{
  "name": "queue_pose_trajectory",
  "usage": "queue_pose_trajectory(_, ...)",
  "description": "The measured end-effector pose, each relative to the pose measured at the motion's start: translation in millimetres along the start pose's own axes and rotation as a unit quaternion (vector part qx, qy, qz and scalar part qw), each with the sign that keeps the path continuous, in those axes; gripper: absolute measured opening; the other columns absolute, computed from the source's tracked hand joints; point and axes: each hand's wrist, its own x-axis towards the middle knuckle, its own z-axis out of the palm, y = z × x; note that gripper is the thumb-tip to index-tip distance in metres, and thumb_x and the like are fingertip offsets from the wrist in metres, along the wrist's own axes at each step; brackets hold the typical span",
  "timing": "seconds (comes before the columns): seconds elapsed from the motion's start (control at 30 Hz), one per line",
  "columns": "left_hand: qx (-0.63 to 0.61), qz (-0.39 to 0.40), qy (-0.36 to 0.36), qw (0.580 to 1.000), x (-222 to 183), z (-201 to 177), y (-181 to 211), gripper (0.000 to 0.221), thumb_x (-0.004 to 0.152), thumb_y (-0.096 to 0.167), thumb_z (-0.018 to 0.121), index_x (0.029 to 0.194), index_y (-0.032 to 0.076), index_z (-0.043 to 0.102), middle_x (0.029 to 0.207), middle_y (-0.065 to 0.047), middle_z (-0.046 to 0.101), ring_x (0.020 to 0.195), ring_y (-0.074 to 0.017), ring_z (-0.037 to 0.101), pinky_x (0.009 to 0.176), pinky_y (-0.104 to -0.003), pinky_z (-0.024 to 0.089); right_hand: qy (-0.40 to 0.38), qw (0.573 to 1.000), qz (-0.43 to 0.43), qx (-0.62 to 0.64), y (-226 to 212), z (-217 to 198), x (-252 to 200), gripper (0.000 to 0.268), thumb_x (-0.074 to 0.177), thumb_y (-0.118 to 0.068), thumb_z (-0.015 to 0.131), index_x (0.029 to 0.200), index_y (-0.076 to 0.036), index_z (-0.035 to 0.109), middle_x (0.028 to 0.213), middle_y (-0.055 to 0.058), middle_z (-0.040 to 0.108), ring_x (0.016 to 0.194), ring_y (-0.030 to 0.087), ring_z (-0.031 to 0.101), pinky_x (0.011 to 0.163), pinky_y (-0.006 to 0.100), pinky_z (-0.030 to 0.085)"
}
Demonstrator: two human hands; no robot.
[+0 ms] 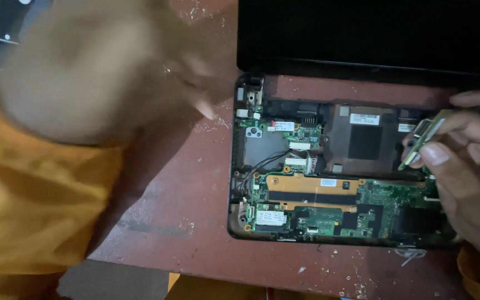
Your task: The person is installing a small circuit board into a laptop, which involves using a screwdriver, aligning the board into a slot, and connecting a ribbon cable.
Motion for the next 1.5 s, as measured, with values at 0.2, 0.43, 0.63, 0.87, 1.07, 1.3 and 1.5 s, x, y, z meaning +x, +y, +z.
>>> queue_pose_trajectory(0.2,0.539,-0.248,0.312,0.742,-17,181,93,0.031,0.092,0.035,0.072,0.087,0.006,0.067,0.088,-0.009,0.067,0.081,-0.0242,0.063,0.076,-0.038,0.044,-0.156,0.941,-0.276,0.118,144,-60,42,0.042,0.101,-0.011,0.059,0.142,-0.011,0.048,0.115,0.007,0.072,0.086,0.006,0.083,0.072,0.009,0.075)
queue_pose_trajectory(0.43,0.719,0.154,0.107,0.669,-34,154,82,0.007,0.097,0.000,0.068,0.091,0.001,0.065,0.079,-0.010,0.060,0.069,-0.0277,0.053,0.063,-0.042,0.041,0.048,0.992,-0.008,-0.113,-7,8,-1,0.027,0.106,-0.017,0.059,0.129,-0.003,0.061,0.141,0.015,0.058,0.124,0.020,0.056,0.100,0.030,0.049)
queue_pose_trajectory(0.63,0.690,0.441,-0.068,0.571,-13,157,49,0.029,0.097,-0.026,0.057,0.086,0.001,0.057,0.078,-0.011,0.060,0.060,-0.0269,0.042,0.050,-0.042,0.036,-0.011,0.971,-0.173,-0.163,-86,29,4,0.017,0.096,0.000,0.068,0.112,0.000,0.062,0.101,0.015,0.070,0.107,0.026,0.066,0.099,0.035,0.055)
queue_pose_trajectory(0.87,0.642,0.427,-0.020,0.636,10,218,23,0.012,0.102,-0.007,0.053,0.110,-0.001,0.062,0.097,-0.014,0.058,0.084,-0.0276,0.054,0.075,-0.039,0.045,-0.020,0.989,-0.145,0.014,-97,33,0,0.032,0.100,0.000,0.064,0.127,-0.006,0.047,0.092,0.009,0.063,0.083,0.014,0.063,0.077,0.023,0.057)
queue_pose_trajectory(1.07,0.588,0.411,-0.003,0.696,25,245,9,0.037,0.104,0.027,0.065,0.123,-0.003,0.056,0.102,-0.013,0.064,0.091,-0.0261,0.065,0.086,-0.041,0.055,-0.001,0.982,-0.188,-0.006,-101,36,-8,0.038,0.093,0.005,0.071,0.124,0.002,0.047,0.103,0.018,0.066,0.090,0.021,0.072,0.087,0.027,0.065)
queue_pose_trajectory(1.3,0.506,0.337,0.029,0.794,17,270,7,0.028,0.099,0.008,0.069,0.120,0.000,0.053,0.094,-0.009,0.063,0.091,-0.0237,0.063,0.089,-0.038,0.056,-0.010,0.978,-0.209,0.004,-95,40,-18,0.041,0.092,0.004,0.073,0.124,0.001,0.048,0.102,0.014,0.068,0.092,0.018,0.073,0.089,0.027,0.064)
queue_pose_trajectory(1.5,0.508,0.388,0.010,0.769,20,246,11,0.027,0.087,-0.003,0.077,0.110,0.001,0.062,0.087,-0.005,0.068,0.073,-0.0139,0.069,0.067,-0.024,0.063,-0.040,0.981,-0.187,0.014,-102,50,-19,0.051,0.095,0.010,0.067,0.137,-0.001,0.041,0.114,0.018,0.066,0.106,0.024,0.073,0.097,0.031,0.064)
